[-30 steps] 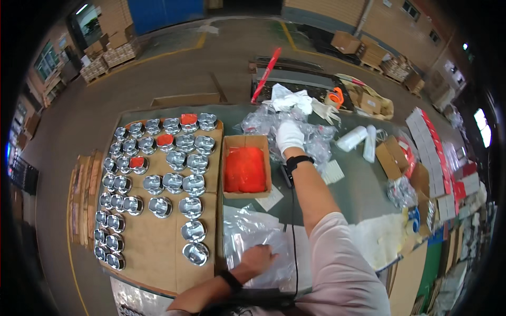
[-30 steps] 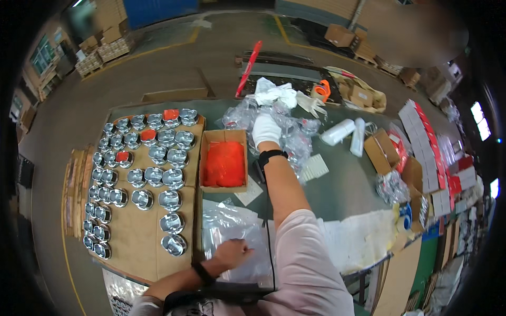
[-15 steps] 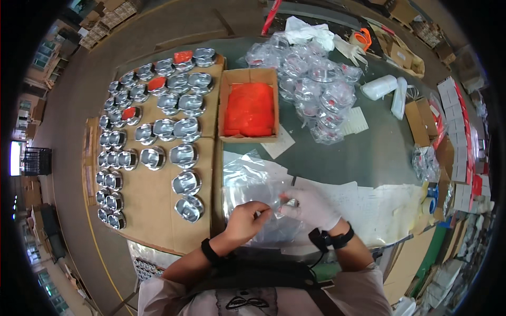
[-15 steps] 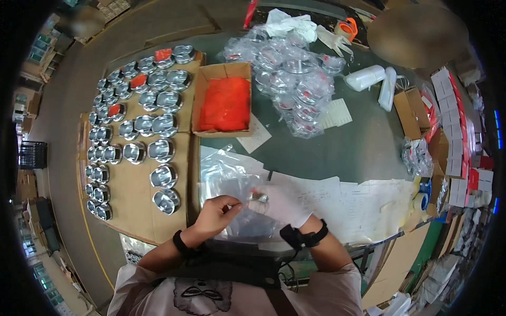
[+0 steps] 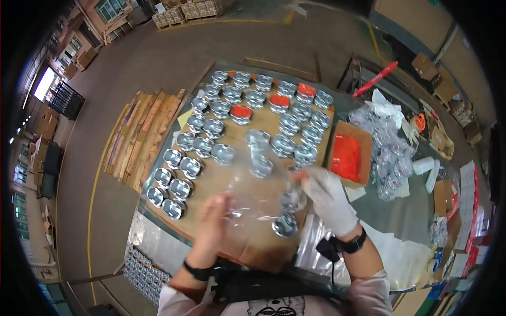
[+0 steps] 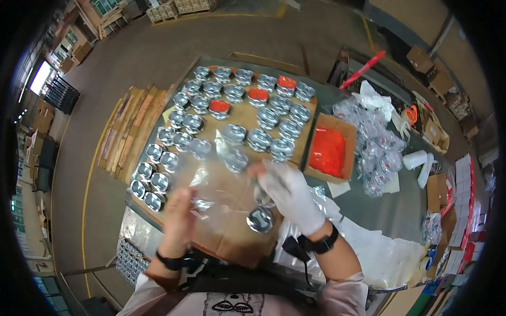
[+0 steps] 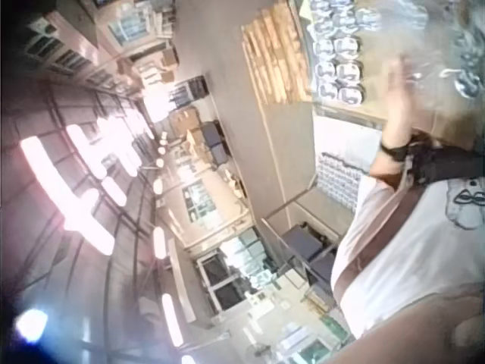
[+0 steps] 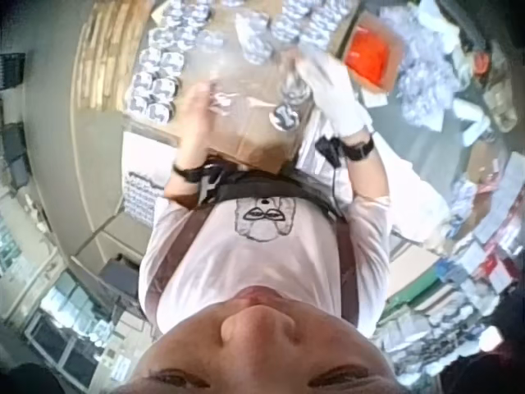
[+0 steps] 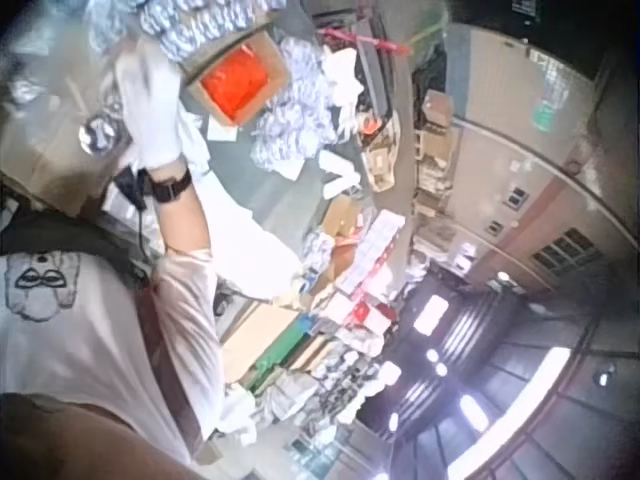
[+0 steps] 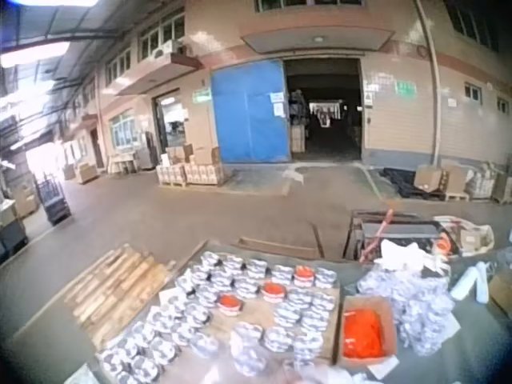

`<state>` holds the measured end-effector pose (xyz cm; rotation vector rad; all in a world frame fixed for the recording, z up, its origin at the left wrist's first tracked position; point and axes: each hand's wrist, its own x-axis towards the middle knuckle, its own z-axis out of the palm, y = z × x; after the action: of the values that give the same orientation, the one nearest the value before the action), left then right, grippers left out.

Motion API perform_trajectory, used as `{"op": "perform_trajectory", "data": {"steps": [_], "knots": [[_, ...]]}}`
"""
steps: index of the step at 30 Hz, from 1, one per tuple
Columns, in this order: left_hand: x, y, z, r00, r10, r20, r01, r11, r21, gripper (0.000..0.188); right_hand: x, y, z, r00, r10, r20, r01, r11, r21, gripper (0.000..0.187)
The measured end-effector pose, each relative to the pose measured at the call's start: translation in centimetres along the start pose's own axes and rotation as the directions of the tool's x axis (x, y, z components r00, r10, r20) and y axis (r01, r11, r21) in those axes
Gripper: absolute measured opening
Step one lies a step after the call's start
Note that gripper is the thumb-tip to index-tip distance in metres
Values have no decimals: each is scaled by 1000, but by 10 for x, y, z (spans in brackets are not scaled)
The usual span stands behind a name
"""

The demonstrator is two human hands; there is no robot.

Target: The person places red foam inserts into silver metal housings arranged on a table. They then pick up the assembled units and place them into clear plastic bags. The person handles the items one by one, ensuring each unit is individually packaged.

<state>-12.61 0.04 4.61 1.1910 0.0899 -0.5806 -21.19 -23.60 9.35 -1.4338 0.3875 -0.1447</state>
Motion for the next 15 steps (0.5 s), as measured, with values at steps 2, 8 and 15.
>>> {"op": "perform_trajectory", "data": {"steps": [2, 8, 15], "knots": [[5, 43, -58, 982, 153, -111, -134, 977, 165, 22, 70, -9, 27, 930, -366, 17, 331, 820, -468, 16], [-6, 100, -102, 880, 455, 136, -334, 389, 858, 21, 282, 70, 81, 996, -86, -13, -5, 91, -996, 25], [65, -1, -88, 860, 29, 509, -509, 93, 855, 16, 272, 23, 92, 996, 4, -89, -86, 281, -956, 36]]}}
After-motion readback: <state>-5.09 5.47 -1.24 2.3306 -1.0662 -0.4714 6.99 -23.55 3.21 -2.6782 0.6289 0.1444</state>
